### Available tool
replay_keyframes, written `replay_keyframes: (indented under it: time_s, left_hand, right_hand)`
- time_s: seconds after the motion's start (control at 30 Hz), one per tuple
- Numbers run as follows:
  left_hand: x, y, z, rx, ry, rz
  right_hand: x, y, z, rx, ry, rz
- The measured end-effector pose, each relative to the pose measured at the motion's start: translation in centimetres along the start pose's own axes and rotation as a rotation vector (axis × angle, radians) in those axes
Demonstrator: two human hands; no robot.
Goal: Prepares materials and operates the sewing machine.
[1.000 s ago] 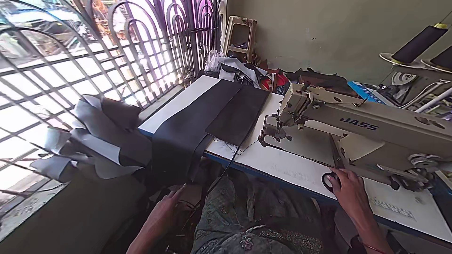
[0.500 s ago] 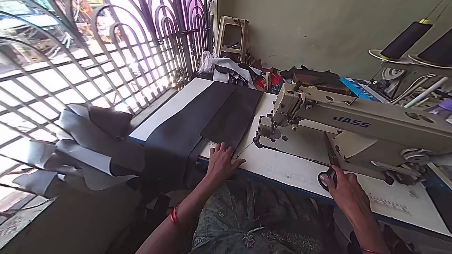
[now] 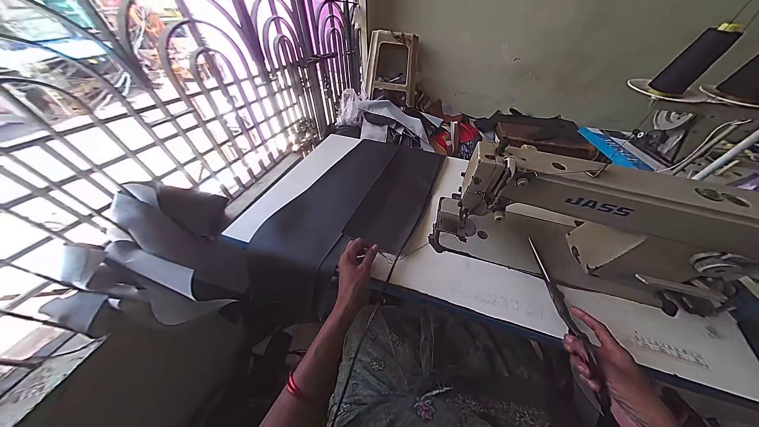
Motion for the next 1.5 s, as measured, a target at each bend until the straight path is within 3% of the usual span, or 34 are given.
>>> replay_keyframes:
  time_s: [0.07,0.13,0.23,0.47,0.73,0.83,1.0,1.23,1.3,1.5]
  left_hand:
    - [0.2,-0.4,0.3,0.148,0.070,0.004]
    - [0.6,-0.3,0.5,0.299,0.110,-0.038]
    - [1.5,0.3,0.7,0.395,0.065,-0.107]
    - [2.4,1.2,0.3,0.382,-0.057,-0.089]
    - [2.8,1.2,0.5,0.356,0.003,-0.117]
    - [3.2,1.5,0.6,0.315,0.033,-0.158]
    - [4.5,1.0,0.3,0.228,0.082,-0.203]
    - [6.7,-0.9,2.1,0.325,0.090,-0.160]
    - [8.2,-0.4,3.3,0.409,0.083,-0.268]
    - [14.0,3.6,6.9,0.567,-0.003,-0.859]
  right_hand:
    - [1.8,1.5,0.3,-0.151,0.030,-0.098]
    - [3.3,3.2,0.5,-0.136,0.016,-0.164]
    - [5.0,5.9,0.7,-0.145,-0.017,-0.292]
    - [6.7,11.1,-0.5,-0.270,-0.136,-0.833]
    - [6.9,14.3,-1.7,-0.411,-0.056,-1.131]
    - [6.6,15.6,-1.6,-0.461,-0.028,-1.141]
    - [5.4,16.5,-2.2,-0.217,-0.078,-0.868]
    - [5.9,13.3,-0.3,-0.215,-0.142,-0.705]
    - [5.8,12.2,0.0,-0.252,-0.081,-0.741]
    - [4.7,11.7,-0.6,-0.334,-0.016,-0.896]
Point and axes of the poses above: each hand's wrist, its own x-axis away from the middle knuckle, its own y-axis out of the palm, z = x × y, the point moved 6 cm from there along -x, towards the middle knuckle, and after that the axes turned 15 degrees about x, right-handed, at the moved point
